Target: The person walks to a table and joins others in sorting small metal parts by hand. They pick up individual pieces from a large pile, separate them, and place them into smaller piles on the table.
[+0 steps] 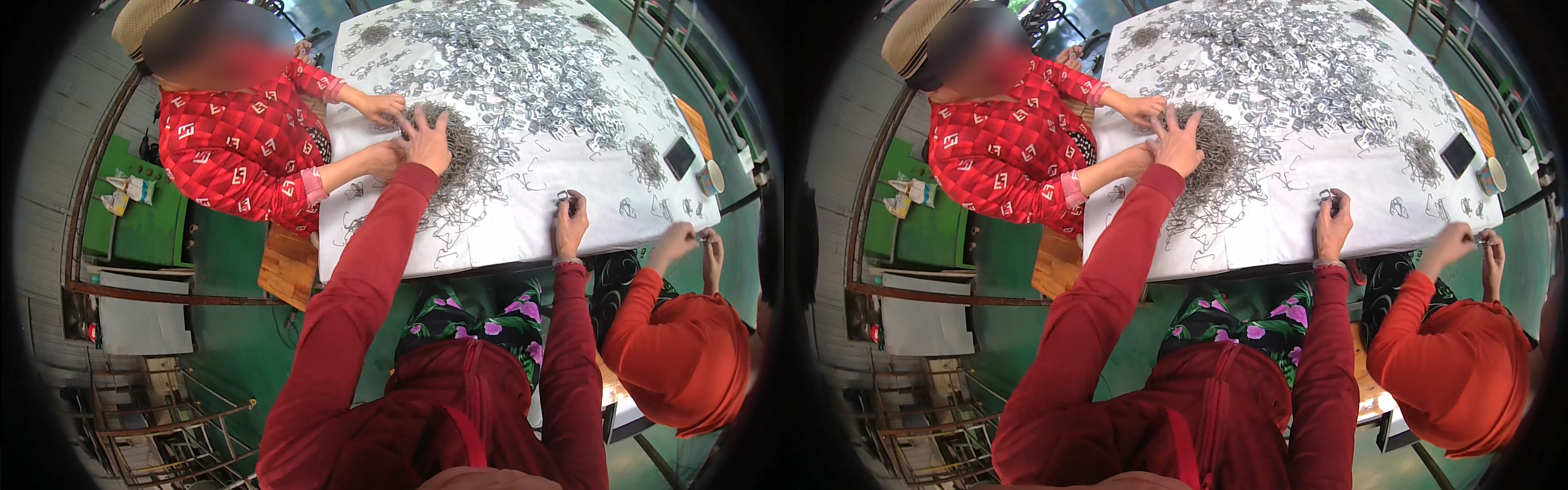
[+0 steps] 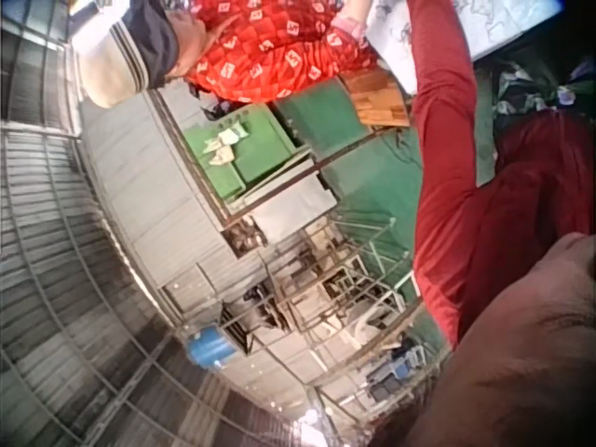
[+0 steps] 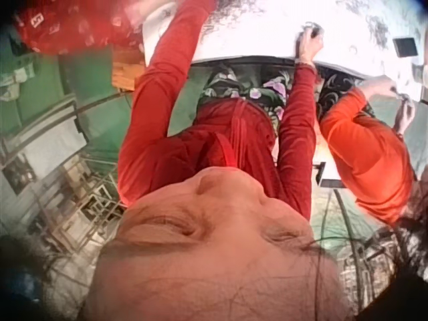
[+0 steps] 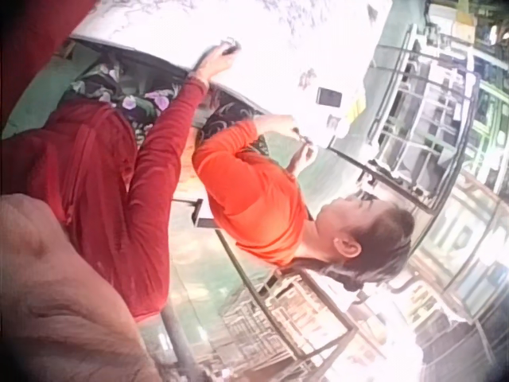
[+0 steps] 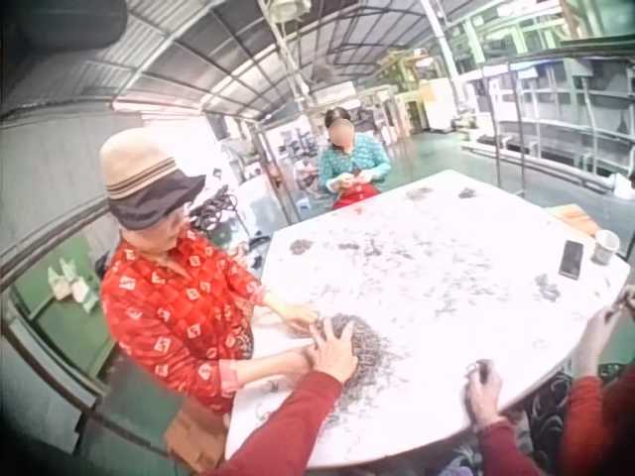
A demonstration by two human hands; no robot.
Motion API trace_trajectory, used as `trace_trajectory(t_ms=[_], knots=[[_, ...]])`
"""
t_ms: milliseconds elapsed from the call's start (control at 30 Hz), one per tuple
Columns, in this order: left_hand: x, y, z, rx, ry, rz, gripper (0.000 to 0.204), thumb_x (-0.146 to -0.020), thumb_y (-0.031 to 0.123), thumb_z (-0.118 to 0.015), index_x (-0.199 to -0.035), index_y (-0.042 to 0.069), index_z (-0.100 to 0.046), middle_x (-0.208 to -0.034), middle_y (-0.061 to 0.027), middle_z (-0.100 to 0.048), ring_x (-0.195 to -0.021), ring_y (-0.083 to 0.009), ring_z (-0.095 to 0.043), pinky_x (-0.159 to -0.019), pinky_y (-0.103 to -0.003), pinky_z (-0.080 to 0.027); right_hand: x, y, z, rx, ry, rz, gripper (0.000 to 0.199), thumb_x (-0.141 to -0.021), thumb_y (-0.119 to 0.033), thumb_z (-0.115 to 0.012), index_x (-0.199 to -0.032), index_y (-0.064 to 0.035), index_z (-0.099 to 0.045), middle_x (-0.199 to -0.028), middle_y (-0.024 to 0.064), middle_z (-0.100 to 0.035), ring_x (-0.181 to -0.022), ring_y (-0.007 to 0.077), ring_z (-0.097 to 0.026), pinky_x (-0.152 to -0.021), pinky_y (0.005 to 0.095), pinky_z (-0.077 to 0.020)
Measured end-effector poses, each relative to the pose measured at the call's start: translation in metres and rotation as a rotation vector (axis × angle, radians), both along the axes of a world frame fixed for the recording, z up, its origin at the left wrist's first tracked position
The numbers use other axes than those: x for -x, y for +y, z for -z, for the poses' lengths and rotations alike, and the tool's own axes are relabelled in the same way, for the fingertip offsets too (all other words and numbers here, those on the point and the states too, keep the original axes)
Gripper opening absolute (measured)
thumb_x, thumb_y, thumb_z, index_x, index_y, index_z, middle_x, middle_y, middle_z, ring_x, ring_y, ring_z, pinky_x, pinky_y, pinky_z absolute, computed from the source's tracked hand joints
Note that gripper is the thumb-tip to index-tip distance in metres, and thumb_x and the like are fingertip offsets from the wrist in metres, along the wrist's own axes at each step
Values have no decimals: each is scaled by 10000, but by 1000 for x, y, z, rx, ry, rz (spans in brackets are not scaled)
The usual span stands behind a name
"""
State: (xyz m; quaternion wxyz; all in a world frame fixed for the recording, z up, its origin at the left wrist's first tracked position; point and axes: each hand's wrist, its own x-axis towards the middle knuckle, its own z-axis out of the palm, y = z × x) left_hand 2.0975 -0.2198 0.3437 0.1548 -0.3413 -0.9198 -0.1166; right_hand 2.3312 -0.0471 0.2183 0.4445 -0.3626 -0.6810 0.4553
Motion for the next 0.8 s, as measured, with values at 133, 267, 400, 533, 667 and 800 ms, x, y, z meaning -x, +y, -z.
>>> trace_trajectory(t_ms=[133,267,400,533,667,800], knots=[[-44,32,-1,-137,-109,405,200,-762,92,-640,-961,77,-646,-1094,-139,-573,-973,-304,-560,-772,-400,-504,0,3,-6,40,-32,58,242,-834,-53,-551,-1071,-5,-533,-798,107,-619,-677,166,-563,-645,301,-467],[-51,62,51,-50,-373,395,112,-770,138,-651,-821,51,-699,-784,-190,-649,-751,-366,-628,-704,-441,-510,1,6,-1,-35,-51,70,207,-824,-57,-569,-1021,0,-534,-814,126,-625,-690,178,-583,-661,315,-477],[-48,69,93,14,-279,359,115,-781,111,-613,-807,16,-672,-838,-183,-641,-789,-366,-629,-715,-452,-505,5,3,-10,1,-90,63,198,-816,-64,-577,-1001,-1,-546,-806,130,-630,-686,187,-594,-661,316,-482],[-57,80,96,130,-228,262,139,-802,76,-523,-818,4,-642,-938,-164,-614,-874,-335,-623,-713,-486,-497,8,8,2,-19,-61,93,214,-816,-79,-585,-1015,-5,-558,-816,123,-633,-709,184,-593,-679,318,-483],[-62,84,97,-96,-281,160,183,-816,53,-473,-953,-12,-575,-989,-180,-566,-953,-326,-578,-725,-502,-488,6,11,11,-141,-50,36,227,-838,-108,-576,-1028,14,-556,-823,102,-607,-741,185,-566,-708,314,-478],[-102,52,64,-574,-312,220,161,-816,-5,-450,-973,-10,-487,-948,-197,-511,-915,-363,-530,-756,-444,-467,2,4,3,111,81,-44,193,-875,-122,-575,-1015,7,-547,-798,51,-596,-624,96,-508,-559,236,-437]])
